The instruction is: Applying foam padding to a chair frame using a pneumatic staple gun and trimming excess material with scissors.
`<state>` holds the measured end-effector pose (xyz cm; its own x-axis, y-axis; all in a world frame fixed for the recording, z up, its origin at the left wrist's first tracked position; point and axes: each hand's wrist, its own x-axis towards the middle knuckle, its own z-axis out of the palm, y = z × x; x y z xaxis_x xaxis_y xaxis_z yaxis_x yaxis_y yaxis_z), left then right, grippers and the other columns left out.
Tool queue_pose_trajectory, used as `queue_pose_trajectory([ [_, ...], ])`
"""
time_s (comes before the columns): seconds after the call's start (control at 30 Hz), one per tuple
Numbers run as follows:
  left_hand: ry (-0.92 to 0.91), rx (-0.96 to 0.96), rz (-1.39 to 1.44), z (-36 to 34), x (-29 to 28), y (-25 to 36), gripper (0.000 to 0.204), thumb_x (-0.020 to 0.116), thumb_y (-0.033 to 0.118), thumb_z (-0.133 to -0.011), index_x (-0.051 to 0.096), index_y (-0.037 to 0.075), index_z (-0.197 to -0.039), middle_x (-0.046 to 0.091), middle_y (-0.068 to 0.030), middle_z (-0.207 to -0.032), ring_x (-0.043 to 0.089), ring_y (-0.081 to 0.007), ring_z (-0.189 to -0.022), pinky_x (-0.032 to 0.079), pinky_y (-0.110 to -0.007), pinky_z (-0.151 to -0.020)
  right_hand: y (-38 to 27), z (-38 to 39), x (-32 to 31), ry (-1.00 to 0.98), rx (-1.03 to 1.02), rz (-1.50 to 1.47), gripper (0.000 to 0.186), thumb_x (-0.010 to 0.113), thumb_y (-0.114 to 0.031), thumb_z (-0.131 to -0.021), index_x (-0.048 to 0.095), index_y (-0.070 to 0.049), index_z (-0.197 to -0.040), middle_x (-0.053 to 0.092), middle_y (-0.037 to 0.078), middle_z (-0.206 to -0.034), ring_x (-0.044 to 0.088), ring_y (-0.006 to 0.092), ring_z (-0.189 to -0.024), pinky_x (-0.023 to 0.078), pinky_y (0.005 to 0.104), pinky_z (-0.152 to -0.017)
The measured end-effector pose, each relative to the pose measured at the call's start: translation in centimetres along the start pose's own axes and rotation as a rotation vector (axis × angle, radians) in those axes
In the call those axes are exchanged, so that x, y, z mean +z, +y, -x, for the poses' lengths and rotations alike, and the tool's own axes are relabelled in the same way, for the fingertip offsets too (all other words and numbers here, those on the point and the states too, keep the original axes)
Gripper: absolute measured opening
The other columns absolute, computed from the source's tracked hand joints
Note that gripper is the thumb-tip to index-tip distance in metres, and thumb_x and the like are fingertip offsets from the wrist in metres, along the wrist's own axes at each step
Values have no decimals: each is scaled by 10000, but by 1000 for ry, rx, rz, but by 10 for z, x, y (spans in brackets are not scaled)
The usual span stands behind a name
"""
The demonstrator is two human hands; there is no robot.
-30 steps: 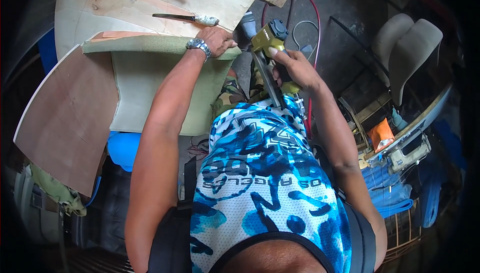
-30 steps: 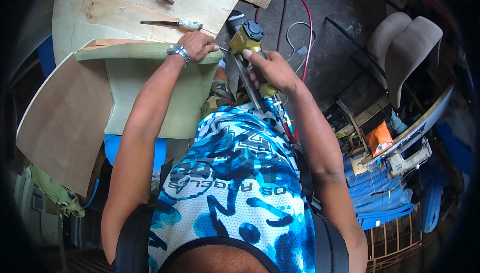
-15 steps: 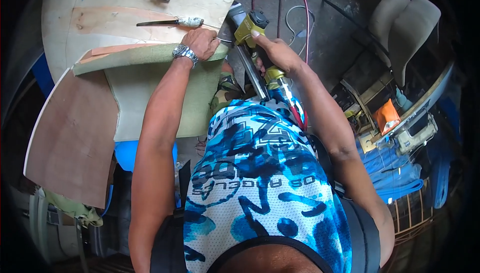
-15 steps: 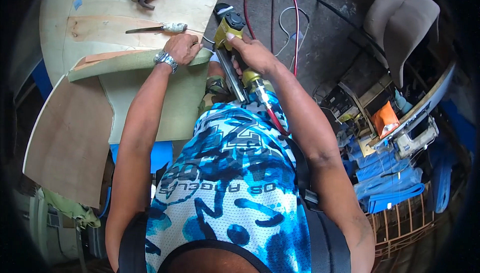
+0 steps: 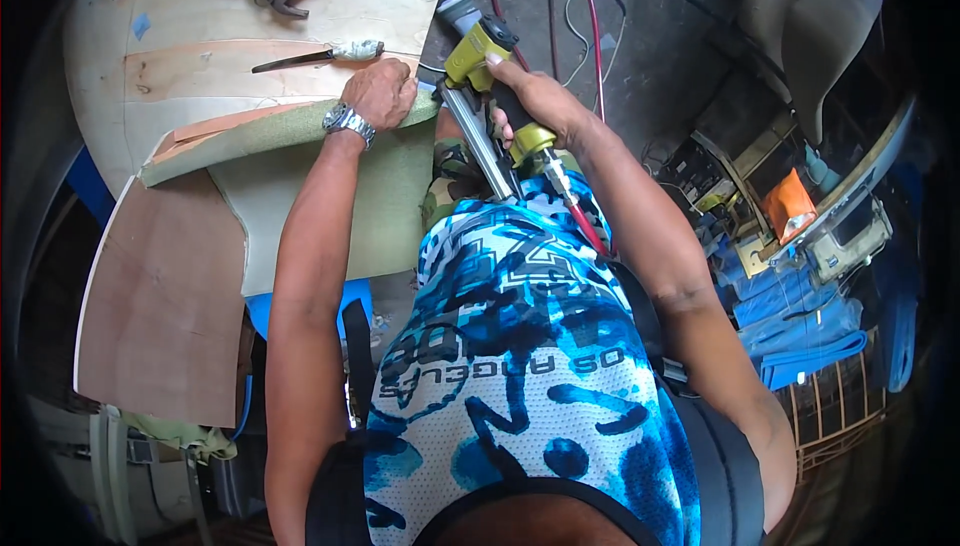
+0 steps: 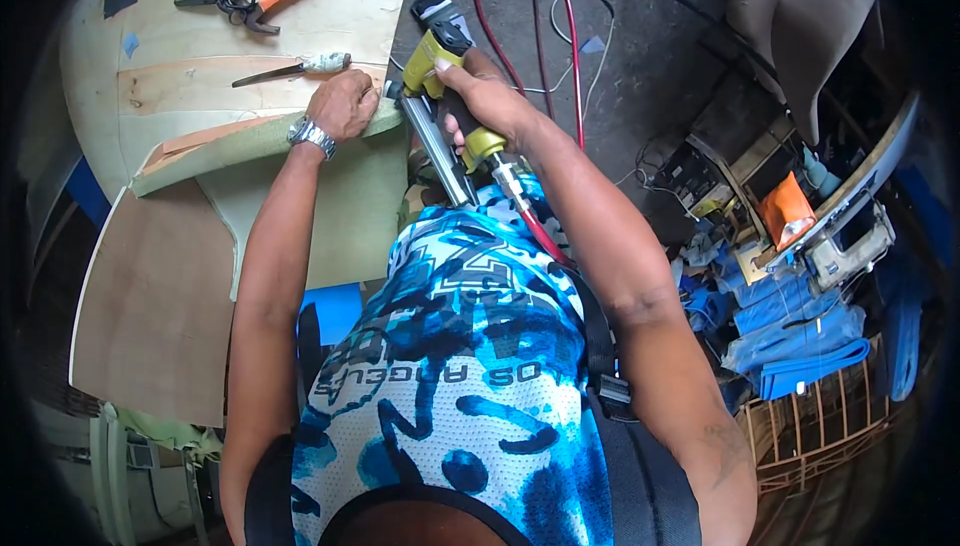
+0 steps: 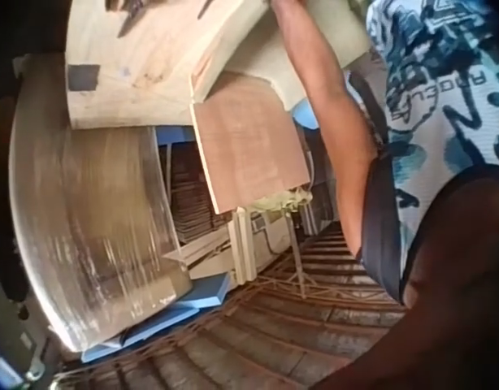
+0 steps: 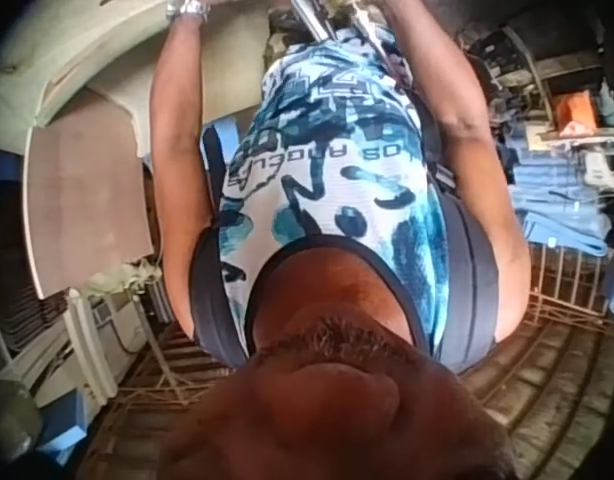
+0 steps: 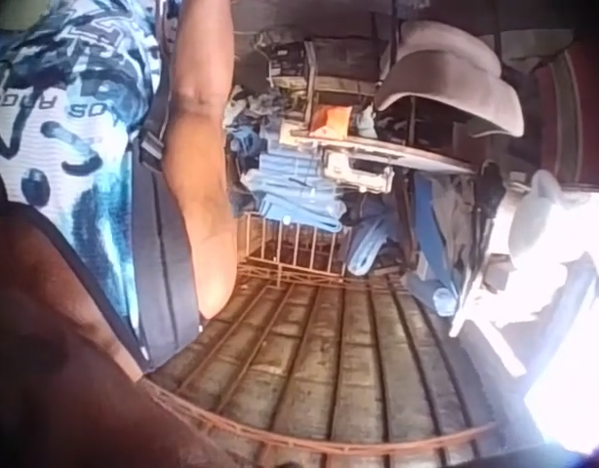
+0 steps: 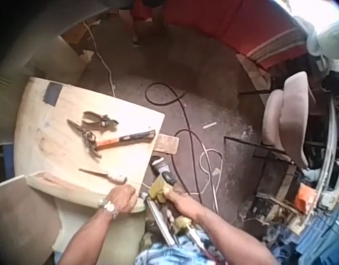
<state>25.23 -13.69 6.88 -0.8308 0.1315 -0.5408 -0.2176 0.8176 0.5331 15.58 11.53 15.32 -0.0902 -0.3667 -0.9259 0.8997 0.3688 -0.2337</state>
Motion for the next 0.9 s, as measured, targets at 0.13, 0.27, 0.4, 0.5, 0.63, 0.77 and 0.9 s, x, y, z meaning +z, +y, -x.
queue_pose_trajectory([
  [0.13, -54, -41, 53, -1, -4, 1, 384, 636, 381, -968, 704, 12, -888, 693, -216, -904, 676, -407, -889, 521, -493, -801, -2, -9, 10, 34, -33, 179, 633, 546, -585, -1041, 608, 31, -1176, 605, 42, -656, 597, 147, -512, 538, 322, -502],
  [0.27, -169, -112, 91, -6, -12, 0, 405, 663, 430, -956, 724, 34, -896, 713, -211, -860, 687, -399, -863, 521, -494, -790, -11, -11, 18, 34, 23, 363, 668, 521, -589, -1046, 606, 41, -1251, 607, 39, -669, 595, 137, -521, 520, 305, -500],
  [0.4, -285, -159, 111, -15, -17, -7, 384, 691, 465, -930, 788, 98, -987, 754, -198, -910, 720, -378, -909, 549, -481, -850, -18, -3, 28, 39, -30, 443, 694, 503, -597, -1052, 619, 71, -1200, 616, 49, -668, 604, 141, -529, 510, 306, -522],
  [0.5, -318, -184, 110, -21, -13, -13, 321, 710, 408, -910, 811, 128, -1030, 765, -193, -941, 733, -351, -916, 557, -445, -871, -21, 2, 36, 27, -45, 457, 707, 502, -607, -1049, 616, 74, -1199, 625, 54, -677, 610, 142, -534, 513, 308, -535],
  [0.63, -300, -179, 152, -24, -2, -19, 246, 709, 344, -915, 818, 159, -1033, 767, -189, -950, 738, -342, -923, 557, -438, -890, -24, 2, 45, 7, -17, 496, 711, 517, -619, -1038, 621, 69, -1184, 635, 62, -686, 619, 150, -544, 533, 314, -551],
  [0.77, -268, -159, 196, -25, 1, -16, 334, 672, 396, -944, 806, 96, -1006, 759, -208, -919, 731, -359, -911, 553, -439, -893, -27, 12, 45, 41, -49, 404, 707, 556, -636, -1016, 656, 62, -1067, 641, 68, -681, 630, 161, -549, 544, 324, -559],
  [0.9, -374, -120, 210, -12, -18, -15, 555, 615, 536, -964, 778, 7, -1007, 750, -249, -949, 726, -372, -957, 546, -480, -892, -38, 33, 37, 6, -66, 280, 627, 574, -604, -1026, 665, 14, -1073, 657, 50, -723, 640, 146, -601, 550, 310, -593],
])
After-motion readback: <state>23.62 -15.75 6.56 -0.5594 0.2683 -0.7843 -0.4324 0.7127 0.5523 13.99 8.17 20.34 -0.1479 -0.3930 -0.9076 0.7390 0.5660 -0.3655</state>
